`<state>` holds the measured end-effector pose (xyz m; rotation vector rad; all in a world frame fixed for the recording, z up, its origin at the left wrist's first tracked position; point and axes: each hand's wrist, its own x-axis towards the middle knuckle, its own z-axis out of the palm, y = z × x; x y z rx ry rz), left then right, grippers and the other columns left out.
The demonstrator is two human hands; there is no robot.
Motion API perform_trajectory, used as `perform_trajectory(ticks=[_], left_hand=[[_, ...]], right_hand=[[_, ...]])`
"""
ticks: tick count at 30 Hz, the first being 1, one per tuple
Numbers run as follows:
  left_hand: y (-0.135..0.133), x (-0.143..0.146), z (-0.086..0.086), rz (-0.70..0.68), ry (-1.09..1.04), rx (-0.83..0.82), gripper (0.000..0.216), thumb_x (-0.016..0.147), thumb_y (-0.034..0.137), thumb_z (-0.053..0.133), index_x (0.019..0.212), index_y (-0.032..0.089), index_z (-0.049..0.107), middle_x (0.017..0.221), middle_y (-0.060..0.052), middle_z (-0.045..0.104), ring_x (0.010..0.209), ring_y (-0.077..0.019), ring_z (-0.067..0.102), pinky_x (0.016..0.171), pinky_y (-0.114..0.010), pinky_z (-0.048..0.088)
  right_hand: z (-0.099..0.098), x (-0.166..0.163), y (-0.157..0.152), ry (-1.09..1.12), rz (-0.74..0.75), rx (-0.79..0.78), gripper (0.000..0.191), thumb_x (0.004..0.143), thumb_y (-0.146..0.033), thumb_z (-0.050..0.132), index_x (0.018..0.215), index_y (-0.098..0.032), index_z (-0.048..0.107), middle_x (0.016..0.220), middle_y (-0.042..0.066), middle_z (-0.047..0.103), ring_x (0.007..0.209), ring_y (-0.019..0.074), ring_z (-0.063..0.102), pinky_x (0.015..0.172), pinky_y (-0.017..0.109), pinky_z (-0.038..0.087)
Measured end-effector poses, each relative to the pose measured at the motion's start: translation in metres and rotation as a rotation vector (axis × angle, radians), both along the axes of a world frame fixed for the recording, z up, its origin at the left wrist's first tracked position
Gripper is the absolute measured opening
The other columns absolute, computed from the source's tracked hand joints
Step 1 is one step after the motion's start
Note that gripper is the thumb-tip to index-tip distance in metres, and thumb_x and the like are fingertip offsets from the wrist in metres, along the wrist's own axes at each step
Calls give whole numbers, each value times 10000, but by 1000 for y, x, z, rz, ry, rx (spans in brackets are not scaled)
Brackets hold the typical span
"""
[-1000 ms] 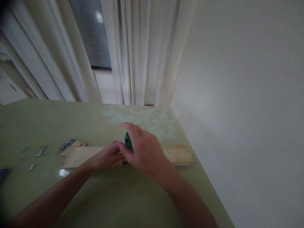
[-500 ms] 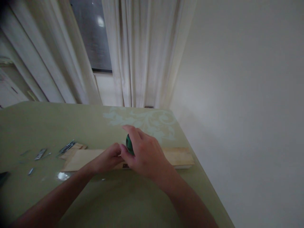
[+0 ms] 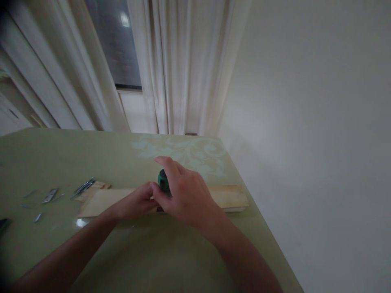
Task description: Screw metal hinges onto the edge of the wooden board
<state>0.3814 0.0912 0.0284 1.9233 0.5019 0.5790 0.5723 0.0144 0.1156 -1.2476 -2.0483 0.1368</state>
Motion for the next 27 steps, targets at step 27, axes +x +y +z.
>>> perform_trajectory(ticks=[27], left_hand=[[-1,3,1,19,50,-87,130,840,154,707,958,162,760,928,-24,776,881,-193,698,784,-277,552]], right_hand=[[-3,-1,1,-55,5,-13,503,1006,-264,688,1483,-174,557,940,38,737,737,191,664,711,304,515]])
